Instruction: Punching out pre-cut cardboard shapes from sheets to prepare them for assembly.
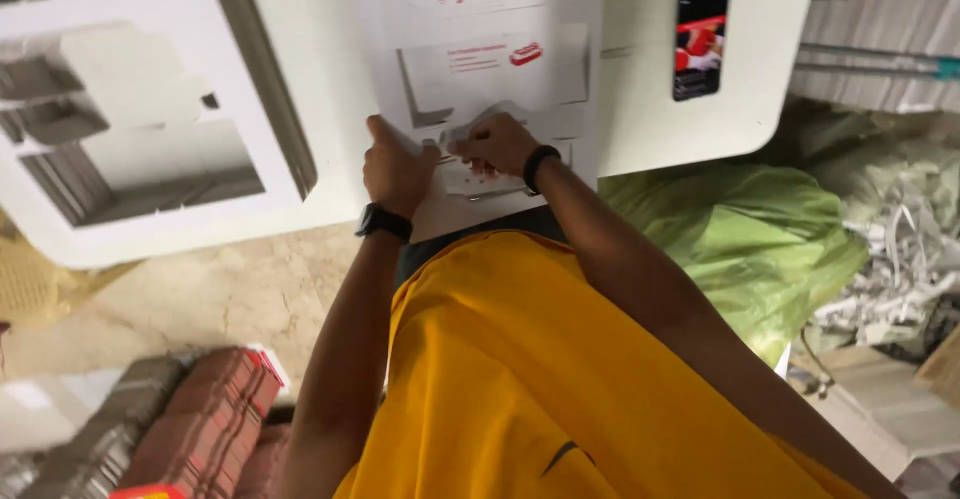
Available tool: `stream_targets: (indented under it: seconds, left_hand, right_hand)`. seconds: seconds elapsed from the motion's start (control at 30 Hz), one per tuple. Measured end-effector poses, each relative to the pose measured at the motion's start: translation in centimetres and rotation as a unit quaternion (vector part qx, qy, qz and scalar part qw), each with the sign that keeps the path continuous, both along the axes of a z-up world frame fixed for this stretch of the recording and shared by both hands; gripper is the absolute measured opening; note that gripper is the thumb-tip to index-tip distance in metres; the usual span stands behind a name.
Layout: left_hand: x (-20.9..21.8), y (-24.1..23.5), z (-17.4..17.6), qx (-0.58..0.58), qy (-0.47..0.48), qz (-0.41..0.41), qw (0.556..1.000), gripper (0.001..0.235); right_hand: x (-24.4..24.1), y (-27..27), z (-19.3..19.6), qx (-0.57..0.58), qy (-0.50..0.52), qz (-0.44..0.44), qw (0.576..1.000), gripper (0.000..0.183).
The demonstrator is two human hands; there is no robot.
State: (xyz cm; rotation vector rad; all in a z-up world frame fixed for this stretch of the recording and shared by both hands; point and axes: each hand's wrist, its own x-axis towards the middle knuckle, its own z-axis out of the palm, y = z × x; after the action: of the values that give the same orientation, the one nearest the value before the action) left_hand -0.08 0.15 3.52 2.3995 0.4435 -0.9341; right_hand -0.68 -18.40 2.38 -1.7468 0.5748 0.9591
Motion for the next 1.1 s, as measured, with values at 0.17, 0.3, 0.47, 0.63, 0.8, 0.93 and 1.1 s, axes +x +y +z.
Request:
stream_targets:
  seconds: [0.17, 0.3, 0.47, 0.63, 0.8, 0.93, 1.1]
  left_hand:
    - [1.0, 0.2, 3.5, -0.115, 0.005, 0.072, 0.991, 0.06]
    - [2.4, 0.8, 7.4, -0.238, 0.0, 0.136, 0.962, 0.058]
    - [2.0, 3.1, 6.8, -0.18, -0.011, 0.095, 0.979, 0.079]
    - [0.6, 1.6, 3.6, -0.046, -0.153, 0.005, 0.987, 0.13]
    - [3.0, -11.1, 4.1, -0.093, -0.188, -0.014, 0.978, 0.116]
    - [5.1, -15.6, -0.4, -0.086, -0.079, 0.022, 0.993, 0.144]
    - [5.7, -16.4, 0.0, -0.099, -0.032, 0.073, 0.992, 0.143]
  right_hand:
    - [-6.5, -9.2, -1.4, -0.24, -0.223, -0.086, 0.941, 0.018]
    - [-8.4, -12.7, 0.6, -0.232, -0.044, -0.217, 0.947, 0.051]
    - [-5.4, -11.9, 1.7, 0.008, 0.091, -0.279, 0.956, 0.076]
    - [-3.4, -12.3, 2.4, -0.007, 0.035, -0.153, 0.988, 0.047]
    - [-5.5, -12.2, -1.3, -0.206, -0.013, -0.038, 0.978, 0.05]
    - [-4.0, -9.7, 2.9, -0.236, -0.034, -0.067, 0.969, 0.042]
    - [-4.7, -9.2, -0.6, -0.271, -0.04, -0.048, 0.96, 0.039]
